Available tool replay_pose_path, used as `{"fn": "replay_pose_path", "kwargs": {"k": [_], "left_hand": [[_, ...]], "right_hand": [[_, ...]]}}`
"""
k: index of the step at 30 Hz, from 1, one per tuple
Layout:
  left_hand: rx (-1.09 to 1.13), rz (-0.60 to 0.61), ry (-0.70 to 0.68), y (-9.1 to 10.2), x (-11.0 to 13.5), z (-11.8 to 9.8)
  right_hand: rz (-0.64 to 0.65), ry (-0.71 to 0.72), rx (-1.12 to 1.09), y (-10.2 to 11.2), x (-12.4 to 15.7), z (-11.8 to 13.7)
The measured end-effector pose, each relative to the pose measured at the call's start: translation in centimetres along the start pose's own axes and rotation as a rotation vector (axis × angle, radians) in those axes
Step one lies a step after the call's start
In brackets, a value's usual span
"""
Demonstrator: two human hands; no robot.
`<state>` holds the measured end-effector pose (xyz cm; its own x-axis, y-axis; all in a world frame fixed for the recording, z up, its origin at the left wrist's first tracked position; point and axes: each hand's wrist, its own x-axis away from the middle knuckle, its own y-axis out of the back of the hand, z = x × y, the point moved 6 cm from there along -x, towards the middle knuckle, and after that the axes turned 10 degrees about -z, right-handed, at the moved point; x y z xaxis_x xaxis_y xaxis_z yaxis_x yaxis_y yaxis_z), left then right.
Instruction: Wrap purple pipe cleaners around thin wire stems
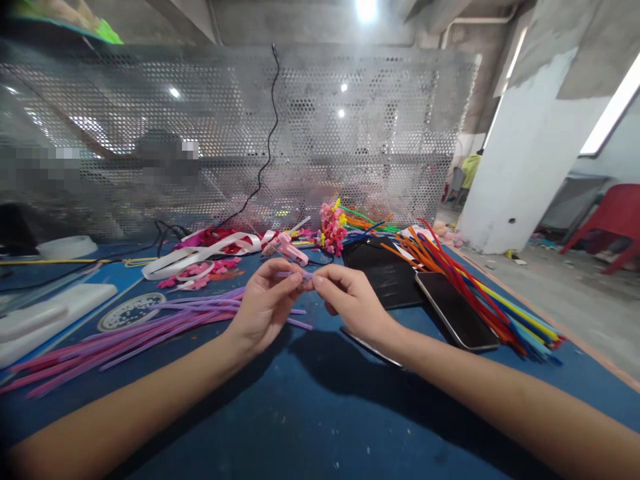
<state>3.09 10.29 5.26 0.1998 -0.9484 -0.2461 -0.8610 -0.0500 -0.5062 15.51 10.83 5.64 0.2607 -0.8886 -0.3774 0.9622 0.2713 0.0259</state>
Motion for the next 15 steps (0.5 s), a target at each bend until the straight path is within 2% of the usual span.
{"fn": "replay_pose_path", "kwargs": {"k": [3, 6, 8, 10, 13, 15], "left_hand": [[-0.252, 0.000, -0.278, -0.2, 0.8, -1.9], [-0.604, 0.190, -0.606, -1.2, 1.6, -3.8], [-0.817, 0.327, -0.718, -1.6, 1.8, -4.3], [-0.980, 0.415, -0.719, -1.8, 1.7, -4.2], [-1.086, 0.473, -0.620, -2.0, 1.7, -3.8], [-0.947, 0.369, -0.528, -1.8, 1.5, -4.4]], "right_hand": [[-0.093, -0.003, 0.077, 0.4, 0.0, 0.2], [-0.069, 0.110, 0.309, 0.6, -0.3, 0.6], [0.001, 0.211, 0.477, 0.5, -0.4, 0.9], [0.082, 0.301, 0.626, 0.3, -0.4, 1.0], [0.152, 0.406, 0.767, 0.1, -0.2, 1.0], [0.171, 0.461, 0.816, -0.1, 0.0, 1.1]]}}
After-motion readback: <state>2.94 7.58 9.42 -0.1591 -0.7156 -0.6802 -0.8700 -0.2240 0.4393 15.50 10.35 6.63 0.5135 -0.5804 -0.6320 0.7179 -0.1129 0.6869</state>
